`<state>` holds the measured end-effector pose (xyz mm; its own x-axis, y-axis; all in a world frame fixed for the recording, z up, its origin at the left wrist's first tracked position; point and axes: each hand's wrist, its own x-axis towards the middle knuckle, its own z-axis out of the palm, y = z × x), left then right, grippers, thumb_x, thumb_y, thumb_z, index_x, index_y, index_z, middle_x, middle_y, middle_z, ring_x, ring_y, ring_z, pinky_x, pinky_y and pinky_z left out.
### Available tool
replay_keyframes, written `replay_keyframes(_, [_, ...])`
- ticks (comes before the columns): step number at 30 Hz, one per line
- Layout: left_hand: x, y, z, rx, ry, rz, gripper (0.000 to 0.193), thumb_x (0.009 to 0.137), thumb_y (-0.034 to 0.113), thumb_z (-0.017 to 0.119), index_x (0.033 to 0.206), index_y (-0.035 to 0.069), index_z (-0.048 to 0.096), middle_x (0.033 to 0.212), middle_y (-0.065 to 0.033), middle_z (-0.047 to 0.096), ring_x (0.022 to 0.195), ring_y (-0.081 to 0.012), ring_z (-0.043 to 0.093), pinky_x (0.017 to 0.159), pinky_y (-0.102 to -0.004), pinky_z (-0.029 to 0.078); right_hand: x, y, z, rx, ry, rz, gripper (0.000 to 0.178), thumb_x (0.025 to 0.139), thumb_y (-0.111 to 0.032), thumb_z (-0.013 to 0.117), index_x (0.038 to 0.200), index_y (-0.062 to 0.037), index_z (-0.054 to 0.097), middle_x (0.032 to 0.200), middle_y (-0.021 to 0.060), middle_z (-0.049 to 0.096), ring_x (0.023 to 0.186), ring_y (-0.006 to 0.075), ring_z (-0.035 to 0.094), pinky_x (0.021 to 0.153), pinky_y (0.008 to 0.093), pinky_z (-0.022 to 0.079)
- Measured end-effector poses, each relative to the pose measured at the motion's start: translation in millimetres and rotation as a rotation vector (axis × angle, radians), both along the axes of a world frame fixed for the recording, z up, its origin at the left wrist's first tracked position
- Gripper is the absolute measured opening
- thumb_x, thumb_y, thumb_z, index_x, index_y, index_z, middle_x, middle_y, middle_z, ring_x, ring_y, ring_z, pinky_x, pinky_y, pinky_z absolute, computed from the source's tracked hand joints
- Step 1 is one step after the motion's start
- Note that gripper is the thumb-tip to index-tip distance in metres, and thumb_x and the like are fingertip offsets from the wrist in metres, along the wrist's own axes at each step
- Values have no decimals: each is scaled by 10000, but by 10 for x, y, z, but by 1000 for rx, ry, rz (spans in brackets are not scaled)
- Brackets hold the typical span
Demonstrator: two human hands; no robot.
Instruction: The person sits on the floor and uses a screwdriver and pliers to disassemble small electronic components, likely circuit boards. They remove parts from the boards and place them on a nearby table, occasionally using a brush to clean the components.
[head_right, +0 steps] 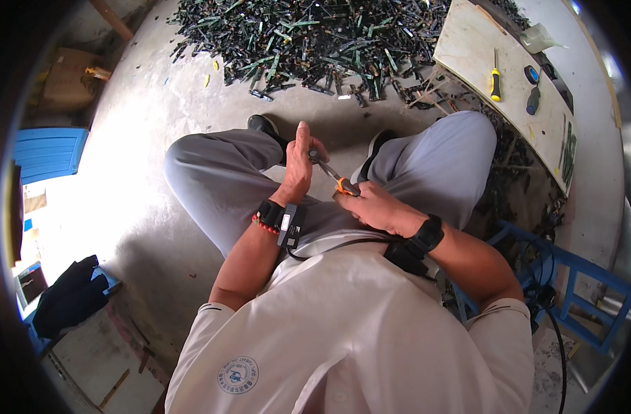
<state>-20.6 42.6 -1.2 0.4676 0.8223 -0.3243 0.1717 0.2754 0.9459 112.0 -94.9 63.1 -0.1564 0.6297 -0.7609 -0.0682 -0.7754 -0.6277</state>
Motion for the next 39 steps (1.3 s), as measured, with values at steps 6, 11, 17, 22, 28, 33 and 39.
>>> replay_keyframes(6, [11,-37,39,-216,-21,14,835,971,689,263,705,-20,615,640,-78,593,595,-150,510,582,-306,408,104,31,198,-214,298,-112,286,940,-386,586,907,-105,545,679,-27,476,495,64,409,383,218,270])
replay_keyframes(11, [-2,4,1,-260,-63,16,734,968,655,370,878,-26,627,736,-74,623,642,-139,575,615,-288,468,290,-84,145,-321,649,-268,344,974,-453,532,1007,-111,556,776,-16,518,574,86,425,446,228,321])
replay_keyframes(17, [27,-3,-25,-68,-115,-122,520,979,477,546,937,-38,603,763,-65,616,640,-128,595,603,-277,490,288,-121,165,-217,811,-389,361,975,-494,521,976,-137,575,798,-41,526,606,79,448,475,225,339])
replay_keyframes(22, [30,-1,-38,-25,-132,-147,502,988,463,542,971,-36,590,755,-65,602,612,-122,587,568,-274,475,203,-105,203,-190,772,-413,352,979,-483,522,953,-136,579,788,-37,529,602,84,449,470,225,336])
replay_keyframes(28, [29,-23,47,4,-125,-161,501,1000,466,516,991,-31,581,730,-44,567,571,-117,550,549,-278,459,142,-74,237,-168,750,-462,352,977,-476,534,912,-131,572,756,-33,527,590,88,466,455,227,331])
replay_keyframes(33, [44,-58,91,8,-26,-127,500,1012,465,489,933,-22,574,690,-62,539,552,-131,495,554,-304,445,80,-51,251,-168,645,-463,346,970,-456,561,910,-115,553,737,-21,523,554,85,465,424,222,319])
replay_keyframes(39, [35,-50,-59,208,68,-141,523,1042,433,416,860,-39,551,673,-169,491,619,-268,448,620,-408,419,33,-44,211,-109,449,-404,263,986,-378,551,939,-120,522,761,-13,504,557,70,439,411,206,319])
